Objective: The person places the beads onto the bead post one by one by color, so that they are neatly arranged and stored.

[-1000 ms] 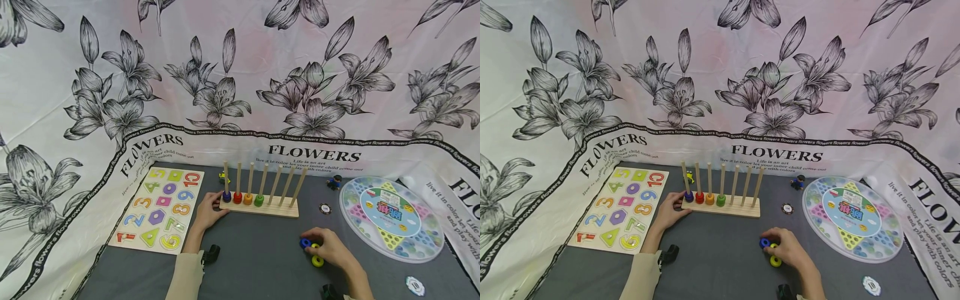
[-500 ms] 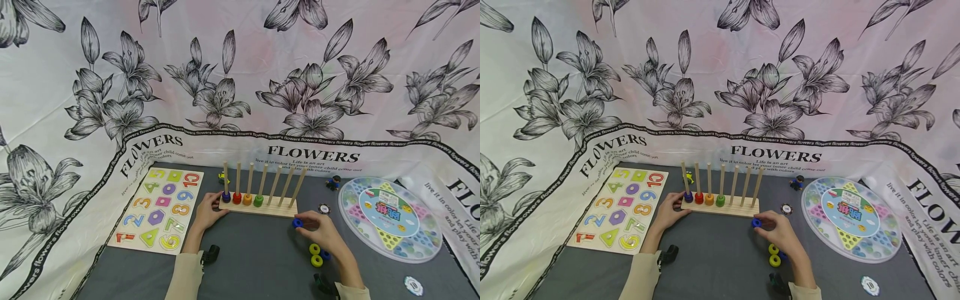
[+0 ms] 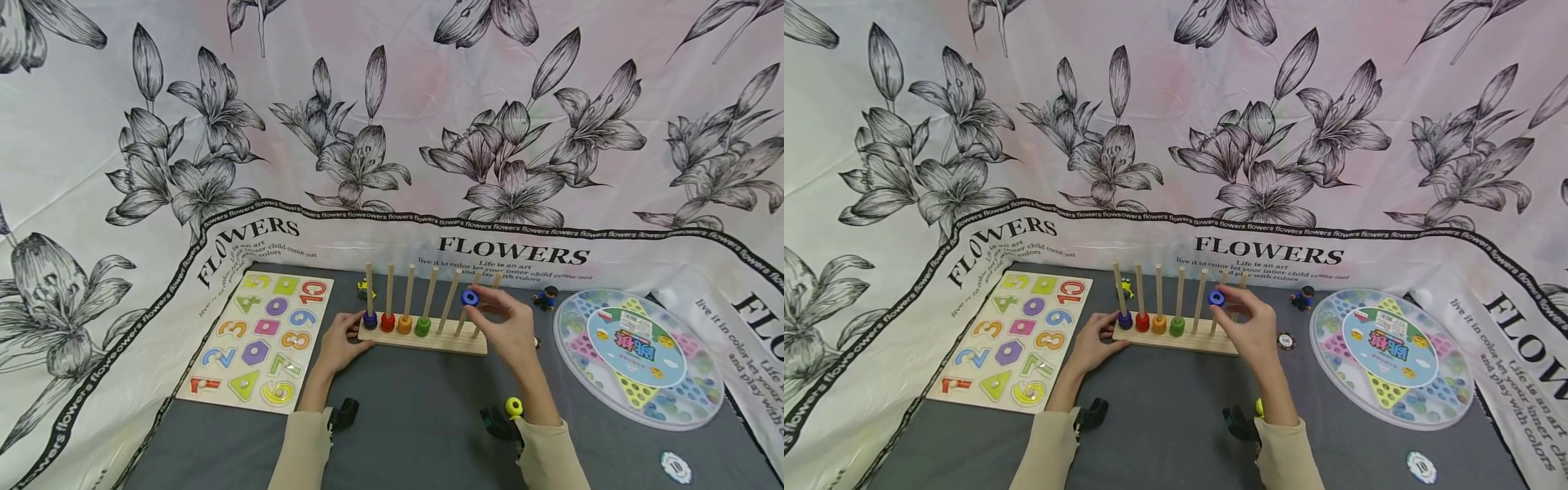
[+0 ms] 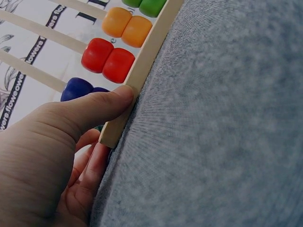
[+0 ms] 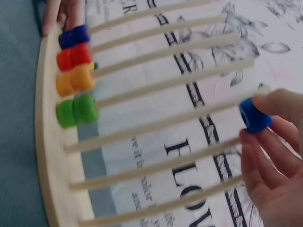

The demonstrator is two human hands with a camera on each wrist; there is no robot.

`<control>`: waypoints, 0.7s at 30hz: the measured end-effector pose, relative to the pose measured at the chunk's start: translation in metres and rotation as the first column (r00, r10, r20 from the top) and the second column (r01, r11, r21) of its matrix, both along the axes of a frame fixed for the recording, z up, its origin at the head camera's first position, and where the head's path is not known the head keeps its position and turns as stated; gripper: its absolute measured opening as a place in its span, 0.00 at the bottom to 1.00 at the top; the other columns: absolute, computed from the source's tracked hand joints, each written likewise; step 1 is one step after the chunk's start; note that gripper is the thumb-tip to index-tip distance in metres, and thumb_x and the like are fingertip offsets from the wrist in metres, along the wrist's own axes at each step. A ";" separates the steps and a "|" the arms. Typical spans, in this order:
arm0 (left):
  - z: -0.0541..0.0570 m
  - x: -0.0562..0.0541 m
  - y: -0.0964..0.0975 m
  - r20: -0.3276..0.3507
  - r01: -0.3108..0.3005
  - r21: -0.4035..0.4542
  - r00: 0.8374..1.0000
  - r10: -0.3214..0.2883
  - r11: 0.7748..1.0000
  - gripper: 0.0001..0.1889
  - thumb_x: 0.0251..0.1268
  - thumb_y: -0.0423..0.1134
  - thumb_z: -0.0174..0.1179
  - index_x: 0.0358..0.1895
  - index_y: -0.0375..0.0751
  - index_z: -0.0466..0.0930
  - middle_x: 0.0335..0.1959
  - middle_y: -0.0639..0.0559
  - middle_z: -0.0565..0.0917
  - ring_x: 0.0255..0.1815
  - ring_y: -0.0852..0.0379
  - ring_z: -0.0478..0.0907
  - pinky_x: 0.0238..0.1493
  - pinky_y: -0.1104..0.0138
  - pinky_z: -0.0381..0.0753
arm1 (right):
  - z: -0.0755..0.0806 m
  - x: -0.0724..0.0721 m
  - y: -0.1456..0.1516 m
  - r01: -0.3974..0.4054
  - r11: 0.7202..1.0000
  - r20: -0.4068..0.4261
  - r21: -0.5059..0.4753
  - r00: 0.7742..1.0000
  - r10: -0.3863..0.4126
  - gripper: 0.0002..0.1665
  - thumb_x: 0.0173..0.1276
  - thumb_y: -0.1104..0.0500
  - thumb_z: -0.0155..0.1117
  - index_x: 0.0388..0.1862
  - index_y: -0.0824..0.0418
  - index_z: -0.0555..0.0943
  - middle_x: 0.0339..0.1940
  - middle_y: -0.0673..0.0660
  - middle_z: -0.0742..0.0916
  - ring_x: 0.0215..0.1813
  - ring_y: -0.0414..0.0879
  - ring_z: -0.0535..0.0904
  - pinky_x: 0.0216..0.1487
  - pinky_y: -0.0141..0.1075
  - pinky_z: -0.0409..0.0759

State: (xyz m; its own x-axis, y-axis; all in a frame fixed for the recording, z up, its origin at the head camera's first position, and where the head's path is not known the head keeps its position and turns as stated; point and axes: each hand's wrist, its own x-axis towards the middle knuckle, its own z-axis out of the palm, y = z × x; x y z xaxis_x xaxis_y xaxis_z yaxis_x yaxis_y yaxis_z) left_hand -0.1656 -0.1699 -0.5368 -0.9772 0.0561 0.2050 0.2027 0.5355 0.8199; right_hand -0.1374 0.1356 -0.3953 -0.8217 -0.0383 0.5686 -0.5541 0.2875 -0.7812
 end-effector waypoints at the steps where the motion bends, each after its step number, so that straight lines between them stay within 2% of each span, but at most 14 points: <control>1: 0.000 0.000 0.000 0.001 -0.001 0.000 1.000 0.001 1.000 0.35 0.51 0.37 0.76 0.64 0.31 0.75 0.50 0.40 0.74 0.47 0.46 0.79 0.53 0.59 0.84 | 0.006 0.001 -0.004 0.010 1.000 -0.021 -0.020 1.000 -0.011 0.19 0.54 0.81 0.68 0.47 0.80 0.82 0.43 0.74 0.85 0.38 0.36 0.83 0.41 0.26 0.85; 6: 0.000 -0.001 0.000 -0.003 -0.004 -0.011 1.000 0.004 1.000 0.35 0.51 0.37 0.77 0.64 0.31 0.75 0.50 0.40 0.74 0.47 0.46 0.79 0.53 0.58 0.84 | 0.025 0.003 -0.021 0.061 0.992 -0.090 -0.110 0.993 -0.071 0.18 0.54 0.82 0.68 0.46 0.83 0.81 0.42 0.77 0.84 0.39 0.35 0.84 0.43 0.28 0.85; 13: -0.001 0.000 0.001 0.017 0.000 -0.009 1.000 0.000 1.000 0.35 0.51 0.37 0.77 0.65 0.31 0.75 0.50 0.40 0.74 0.47 0.46 0.79 0.53 0.59 0.84 | 0.038 0.000 -0.034 0.149 0.970 -0.105 -0.193 0.979 -0.172 0.17 0.58 0.78 0.68 0.48 0.80 0.82 0.43 0.74 0.85 0.41 0.37 0.85 0.45 0.28 0.85; 18: 0.000 -0.001 0.001 0.013 -0.002 -0.001 1.000 0.002 1.000 0.35 0.52 0.36 0.76 0.65 0.31 0.75 0.50 0.40 0.74 0.47 0.46 0.78 0.53 0.59 0.84 | 0.044 -0.002 -0.042 0.177 0.974 -0.083 -0.141 0.978 -0.190 0.16 0.58 0.78 0.68 0.47 0.80 0.82 0.42 0.73 0.86 0.40 0.41 0.85 0.45 0.28 0.85; 21: 0.000 -0.001 0.000 0.015 0.003 -0.003 1.000 -0.003 1.000 0.35 0.52 0.36 0.76 0.65 0.31 0.75 0.50 0.40 0.74 0.48 0.46 0.78 0.54 0.59 0.84 | 0.041 -0.005 -0.046 0.208 0.974 -0.059 -0.094 0.975 -0.214 0.17 0.58 0.77 0.69 0.48 0.79 0.83 0.42 0.72 0.86 0.39 0.50 0.86 0.43 0.25 0.83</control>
